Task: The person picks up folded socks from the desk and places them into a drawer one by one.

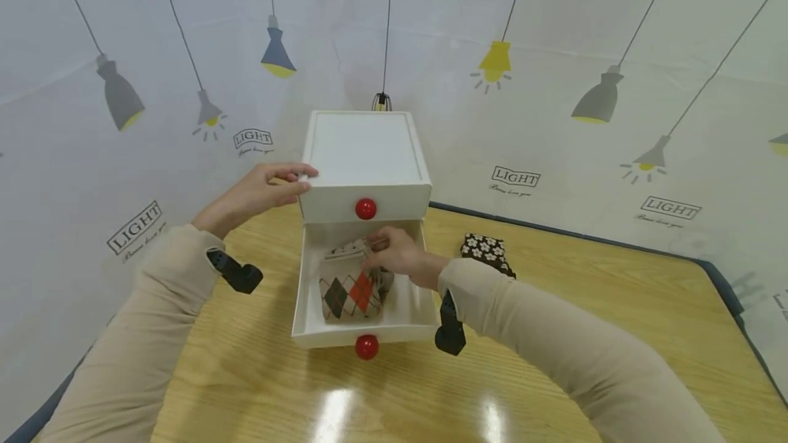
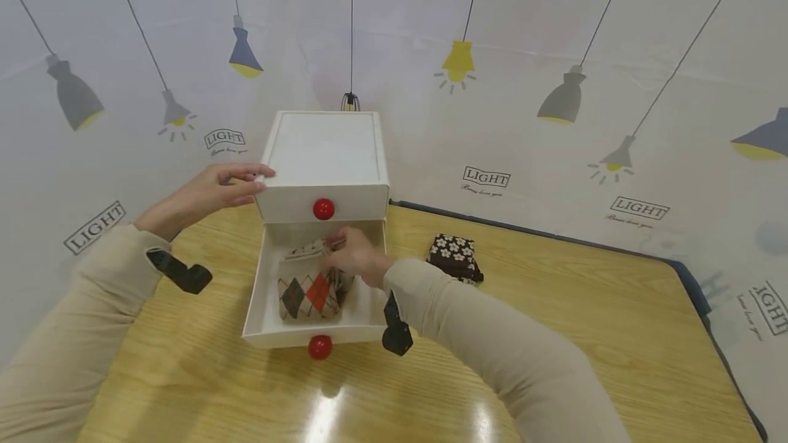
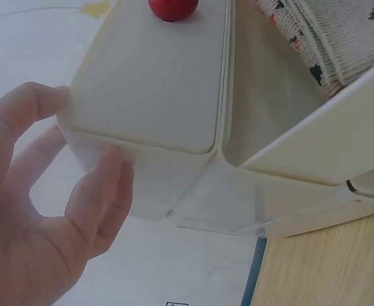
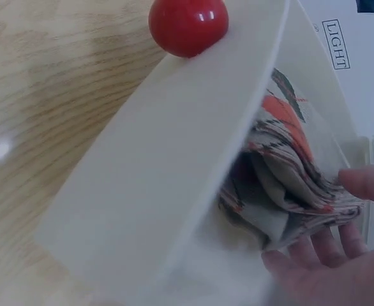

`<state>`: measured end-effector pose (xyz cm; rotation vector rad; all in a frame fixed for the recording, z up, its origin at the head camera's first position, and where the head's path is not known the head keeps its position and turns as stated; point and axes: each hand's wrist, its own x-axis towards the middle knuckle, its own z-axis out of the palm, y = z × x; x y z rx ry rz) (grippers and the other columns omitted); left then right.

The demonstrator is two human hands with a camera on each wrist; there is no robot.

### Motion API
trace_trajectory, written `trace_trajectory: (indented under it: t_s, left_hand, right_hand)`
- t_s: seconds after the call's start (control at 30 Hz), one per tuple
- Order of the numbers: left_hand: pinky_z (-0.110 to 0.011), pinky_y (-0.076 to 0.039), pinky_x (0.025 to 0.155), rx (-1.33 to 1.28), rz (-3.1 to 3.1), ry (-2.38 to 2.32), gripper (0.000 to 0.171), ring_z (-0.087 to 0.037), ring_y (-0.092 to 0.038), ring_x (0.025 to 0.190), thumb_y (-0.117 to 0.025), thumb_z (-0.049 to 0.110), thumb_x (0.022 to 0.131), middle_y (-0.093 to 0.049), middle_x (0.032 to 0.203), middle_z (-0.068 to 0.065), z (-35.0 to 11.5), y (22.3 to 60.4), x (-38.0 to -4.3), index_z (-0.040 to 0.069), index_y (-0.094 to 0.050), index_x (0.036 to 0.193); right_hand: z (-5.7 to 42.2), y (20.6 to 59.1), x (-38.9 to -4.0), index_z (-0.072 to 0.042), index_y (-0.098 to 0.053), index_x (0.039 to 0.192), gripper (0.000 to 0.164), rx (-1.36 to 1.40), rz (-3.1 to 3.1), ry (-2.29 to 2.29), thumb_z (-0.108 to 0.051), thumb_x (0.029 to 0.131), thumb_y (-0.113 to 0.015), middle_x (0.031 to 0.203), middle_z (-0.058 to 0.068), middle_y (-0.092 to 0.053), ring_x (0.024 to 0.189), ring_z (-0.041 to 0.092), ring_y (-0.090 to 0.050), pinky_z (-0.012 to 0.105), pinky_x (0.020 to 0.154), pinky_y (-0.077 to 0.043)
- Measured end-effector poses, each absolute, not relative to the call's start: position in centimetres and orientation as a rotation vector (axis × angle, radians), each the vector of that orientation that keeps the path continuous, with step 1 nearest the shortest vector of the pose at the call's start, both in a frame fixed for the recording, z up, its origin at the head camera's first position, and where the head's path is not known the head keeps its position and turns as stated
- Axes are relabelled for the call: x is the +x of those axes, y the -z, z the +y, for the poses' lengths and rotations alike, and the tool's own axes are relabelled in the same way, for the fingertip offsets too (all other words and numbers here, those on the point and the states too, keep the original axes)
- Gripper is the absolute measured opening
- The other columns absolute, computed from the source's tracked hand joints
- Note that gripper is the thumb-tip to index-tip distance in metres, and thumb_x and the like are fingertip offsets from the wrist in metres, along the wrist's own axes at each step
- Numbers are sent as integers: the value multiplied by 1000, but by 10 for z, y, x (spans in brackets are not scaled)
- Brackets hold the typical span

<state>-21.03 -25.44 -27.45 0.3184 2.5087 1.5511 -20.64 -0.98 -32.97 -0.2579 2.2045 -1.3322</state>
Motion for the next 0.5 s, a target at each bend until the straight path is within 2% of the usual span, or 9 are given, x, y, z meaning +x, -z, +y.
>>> trace_trajectory:
  t_s: [0.23, 0.5]
  left_hand:
    - [-40, -41, 94, 343, 2506, -1546, 44, -25, -40, 103, -53, 28, 90, -38, 112, -14, -255, 276, -210, 5, -46, 127]
    - [-42, -39, 95, 368, 2495, -1540, 45, -27, -39, 105, -52, 27, 90, -36, 115, -16, -256, 274, -208, 4, -45, 128]
  right_hand:
    - [0, 321, -205, -2, -49, 119, 42, -343, 2209, 1358, -8, 81, -63, 117, 12, -52, 109, 24, -48, 37, 92, -42]
    - [16, 303, -184, -1, -47, 121, 42, -508, 2112, 1428, -6, 82, -61, 119, 15, -49, 106, 26, -49, 33, 88, -46]
